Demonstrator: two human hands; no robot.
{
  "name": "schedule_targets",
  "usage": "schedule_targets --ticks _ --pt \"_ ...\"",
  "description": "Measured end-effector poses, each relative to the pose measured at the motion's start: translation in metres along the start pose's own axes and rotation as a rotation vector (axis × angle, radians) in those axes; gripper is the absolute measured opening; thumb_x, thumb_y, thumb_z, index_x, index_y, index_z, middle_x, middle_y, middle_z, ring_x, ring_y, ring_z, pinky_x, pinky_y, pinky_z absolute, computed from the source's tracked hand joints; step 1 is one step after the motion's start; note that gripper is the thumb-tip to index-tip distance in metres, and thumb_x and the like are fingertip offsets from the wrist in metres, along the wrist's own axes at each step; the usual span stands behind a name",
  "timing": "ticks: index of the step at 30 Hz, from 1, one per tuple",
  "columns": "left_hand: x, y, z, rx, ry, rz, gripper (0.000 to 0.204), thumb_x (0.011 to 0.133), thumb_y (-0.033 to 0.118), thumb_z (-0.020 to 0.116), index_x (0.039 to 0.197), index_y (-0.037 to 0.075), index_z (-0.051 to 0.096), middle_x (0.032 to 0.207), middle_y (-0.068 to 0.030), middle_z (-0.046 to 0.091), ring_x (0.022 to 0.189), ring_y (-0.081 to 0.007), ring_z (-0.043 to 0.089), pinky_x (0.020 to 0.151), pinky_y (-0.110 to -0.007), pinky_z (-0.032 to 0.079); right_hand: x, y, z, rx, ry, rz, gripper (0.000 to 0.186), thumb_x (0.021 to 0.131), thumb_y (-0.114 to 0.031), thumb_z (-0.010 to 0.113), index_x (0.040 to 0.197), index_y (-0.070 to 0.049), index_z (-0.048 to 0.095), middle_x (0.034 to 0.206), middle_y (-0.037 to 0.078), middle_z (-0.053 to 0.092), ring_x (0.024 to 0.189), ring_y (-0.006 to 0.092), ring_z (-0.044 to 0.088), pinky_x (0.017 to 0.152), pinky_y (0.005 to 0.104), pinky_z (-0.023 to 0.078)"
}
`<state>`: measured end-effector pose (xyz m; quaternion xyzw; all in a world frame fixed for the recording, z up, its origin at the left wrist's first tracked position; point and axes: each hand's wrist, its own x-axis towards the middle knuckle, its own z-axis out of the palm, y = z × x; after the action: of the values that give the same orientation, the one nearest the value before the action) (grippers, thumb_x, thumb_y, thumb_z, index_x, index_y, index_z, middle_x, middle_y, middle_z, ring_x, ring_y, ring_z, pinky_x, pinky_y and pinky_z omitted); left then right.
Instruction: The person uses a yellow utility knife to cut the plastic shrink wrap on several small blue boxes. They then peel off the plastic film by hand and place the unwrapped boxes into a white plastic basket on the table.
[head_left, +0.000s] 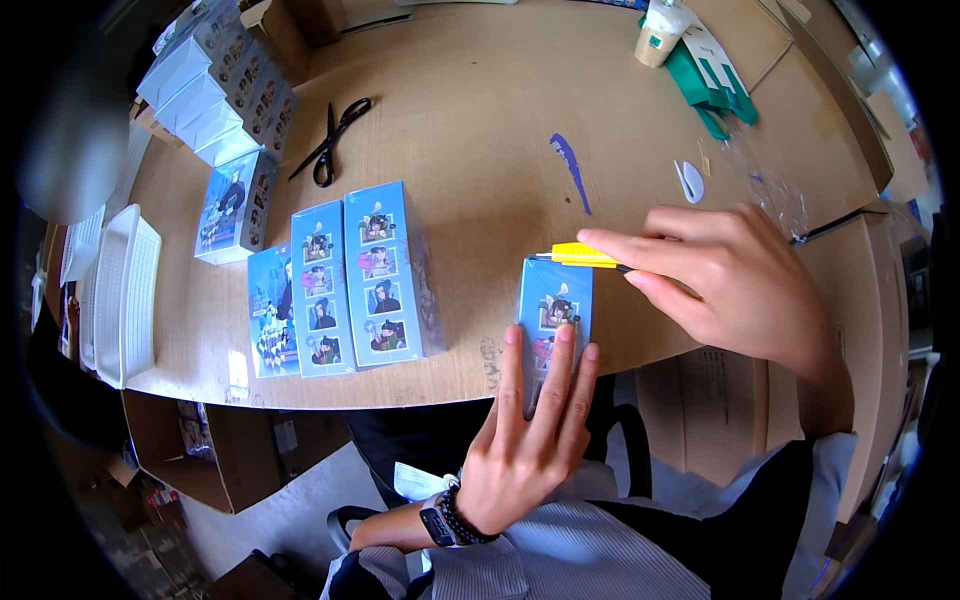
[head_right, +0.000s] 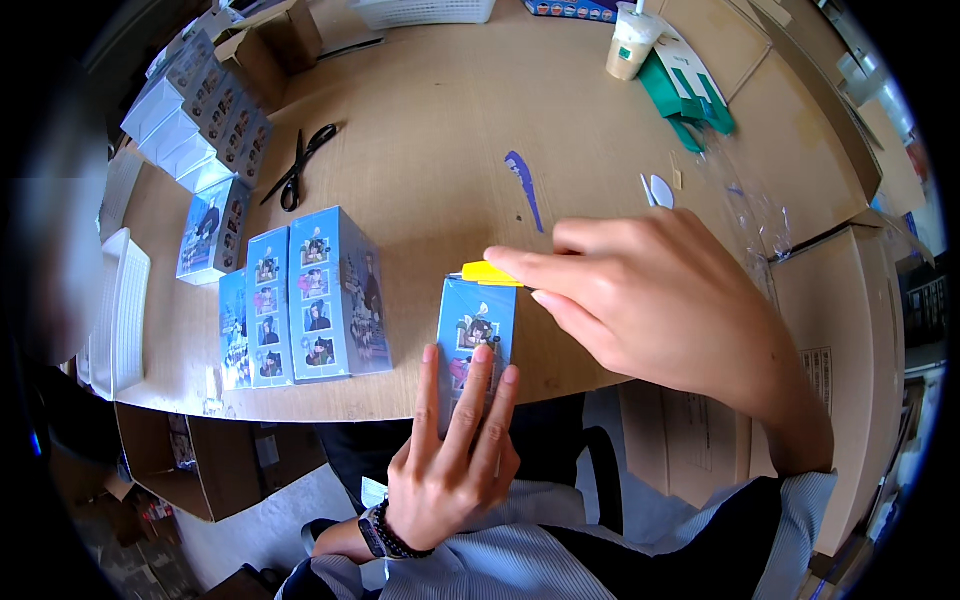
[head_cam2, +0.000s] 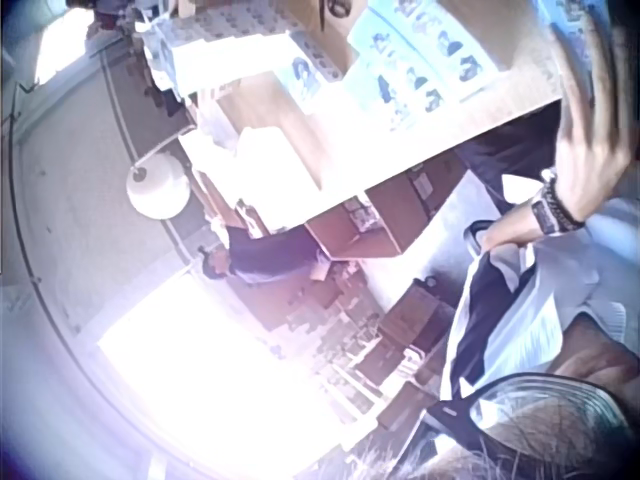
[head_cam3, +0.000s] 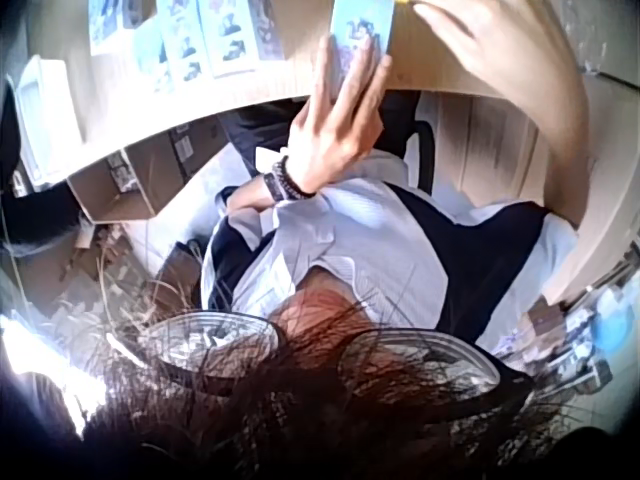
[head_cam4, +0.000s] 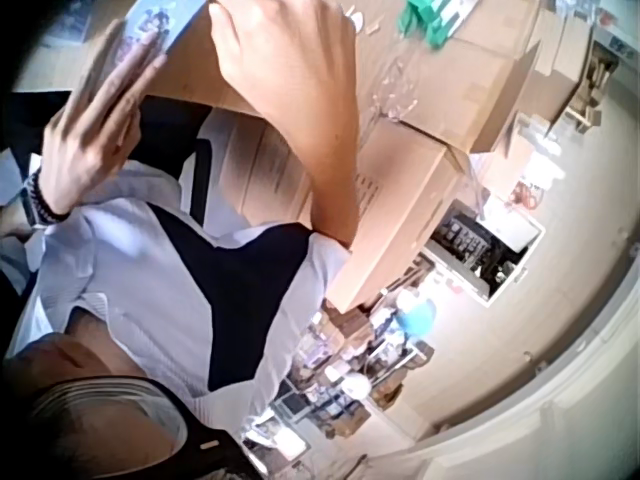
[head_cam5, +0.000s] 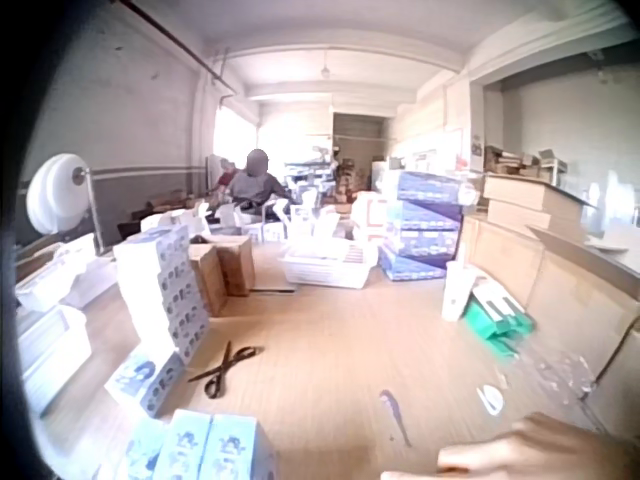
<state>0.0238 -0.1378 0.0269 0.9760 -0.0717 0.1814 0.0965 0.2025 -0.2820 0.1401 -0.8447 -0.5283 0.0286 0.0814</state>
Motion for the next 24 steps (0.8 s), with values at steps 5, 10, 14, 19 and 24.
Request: schedule_targets --ticks 5,10,14,19,24 --pt "0.0 0.002 -0.001 0.016 -0.006 0.012 0.064 0.08 0.008 0.058 0.144 0.006 0.054 0.15 -0.0173 0.049 0.13 -0.0489 0.051 0.081 -0.034 0.061 0.0 -0.002 -0.01 -0.041 -0.019 -0.009 0.04 0.088 -0.008 0.069 0.128 -0.013 0.069 0.071 0.008 0.06 0.052 0.0209 0.053 0.051 0.0346 0.042" --pt "0.001 0.005 -0.003 0.014 0.006 0.009 0.063 0.08 0.007 0.059 0.143 0.004 0.055 0.149 -0.0182 0.05 0.13 -0.0501 0.052 0.081 -0.034 0.061 -0.003 -0.002 -0.027 -0.096 -0.079 -0.019 0.039 0.088 -0.007 0.068 0.126 -0.013 0.07 0.071 0.009 0.061 0.054 0.0222 0.055 0.053 0.0355 0.042" --pt "0.0 0.004 0.0 -0.037 0.034 -0.023 0.062 0.078 0.005 0.062 0.139 0.008 0.058 0.146 -0.0154 0.053 0.131 -0.0505 0.05 0.076 -0.041 0.063 0.0 -0.001 -0.029 -0.099 -0.088 -0.036 0.038 0.088 -0.008 0.068 0.126 -0.013 0.071 0.071 0.009 0.062 0.057 0.022 0.056 0.054 0.0356 0.043" --pt "-0.001 0.005 0.001 -0.05 0.032 -0.019 0.062 0.079 0.006 0.063 0.141 0.008 0.057 0.149 -0.0156 0.051 0.134 -0.0509 0.047 0.076 -0.041 0.063 -0.001 0.0 -0.025 -0.104 -0.06 -0.051 0.04 0.088 -0.008 0.068 0.128 -0.014 0.07 0.071 0.009 0.062 0.057 0.022 0.057 0.054 0.0354 0.044" --pt "-0.001 0.006 0.0 -0.047 0.019 -0.033 0.063 0.079 0.006 0.063 0.142 0.008 0.055 0.149 -0.016 0.05 0.134 -0.0514 0.045 0.077 -0.042 0.063 0.003 0.0 -0.019 -0.072 -0.012 -0.08 0.038 0.09 -0.009 0.067 0.128 -0.013 0.069 0.072 0.008 0.062 0.057 0.0209 0.058 0.054 0.0354 0.045"
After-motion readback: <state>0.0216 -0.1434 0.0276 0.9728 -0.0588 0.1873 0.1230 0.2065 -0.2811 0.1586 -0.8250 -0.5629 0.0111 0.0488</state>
